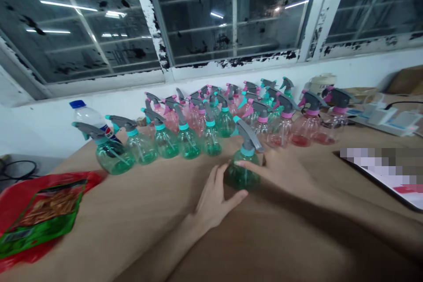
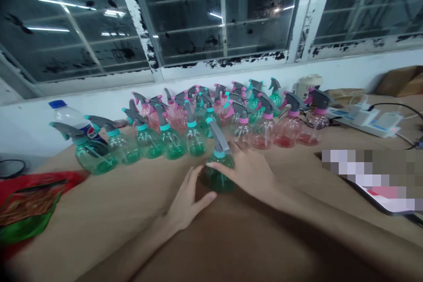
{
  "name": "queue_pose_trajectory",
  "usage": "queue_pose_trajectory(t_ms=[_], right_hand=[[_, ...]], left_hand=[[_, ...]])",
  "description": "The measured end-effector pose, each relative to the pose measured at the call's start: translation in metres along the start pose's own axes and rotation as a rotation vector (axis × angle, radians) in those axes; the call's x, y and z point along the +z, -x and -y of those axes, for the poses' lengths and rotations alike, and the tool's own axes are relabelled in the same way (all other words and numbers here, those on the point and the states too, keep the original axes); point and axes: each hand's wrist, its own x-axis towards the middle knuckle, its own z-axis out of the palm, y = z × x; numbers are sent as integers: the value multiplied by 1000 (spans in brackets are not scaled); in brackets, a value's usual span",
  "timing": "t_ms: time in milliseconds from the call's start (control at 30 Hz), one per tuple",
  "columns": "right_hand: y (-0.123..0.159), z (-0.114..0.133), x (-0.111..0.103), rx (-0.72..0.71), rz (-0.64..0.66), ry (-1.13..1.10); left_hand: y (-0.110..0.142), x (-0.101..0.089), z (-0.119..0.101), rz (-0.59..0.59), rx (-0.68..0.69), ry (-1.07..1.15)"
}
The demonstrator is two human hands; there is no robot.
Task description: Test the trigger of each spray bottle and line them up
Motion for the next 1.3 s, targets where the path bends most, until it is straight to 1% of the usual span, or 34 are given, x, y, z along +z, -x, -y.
queue_pose_trajectory(t_ms=[67,133,200,300,400,467,567,700,733,800,867,933,967,1067,1133,1200,1300], right_hand=[[11,-3,-3,-8,3,-47],[20,-6,-7,-3,35,-99],[28,-11,-12,-31,47,-158],[34,-16,-17,-100,46,-238],[36,-20,-18,-92,71,-356],[35,-21,-17,-85,38,-464],[33,-18,-14,-120,-38,-615],[34,-11,-12,-135,-34,-724],[34,-10,-11,-127,-52,-731],[33,-10,-8,-118,-117,-732],[30,-13,-5,-126,-170,-721],[25,-18,-3,-146,-193,-712],[23,-20,-3,-153,-187,-713],[14,-27,-4,-171,-174,-694],[10,-29,-4,-176,-185,-672],[7,-30,-3,-175,-199,-657],[4,-29,-1,-171,-166,-667]], left_hand=[[3,3,-3,32,7,11],[5,6,-6,54,8,22],[5,7,-9,64,5,31],[4,7,-13,106,12,58],[5,6,-19,152,8,70],[7,8,-24,147,-10,55],[10,15,-32,135,-18,36],[11,24,-37,165,1,66],[10,25,-37,168,8,71],[7,25,-36,169,44,44],[2,21,-31,193,126,-41],[-5,14,-23,238,208,-156],[-8,11,-18,252,223,-216],[-19,4,-2,207,149,-368],[-23,3,6,173,99,-433],[-26,4,11,161,89,-463],[-27,6,12,159,102,-486]])
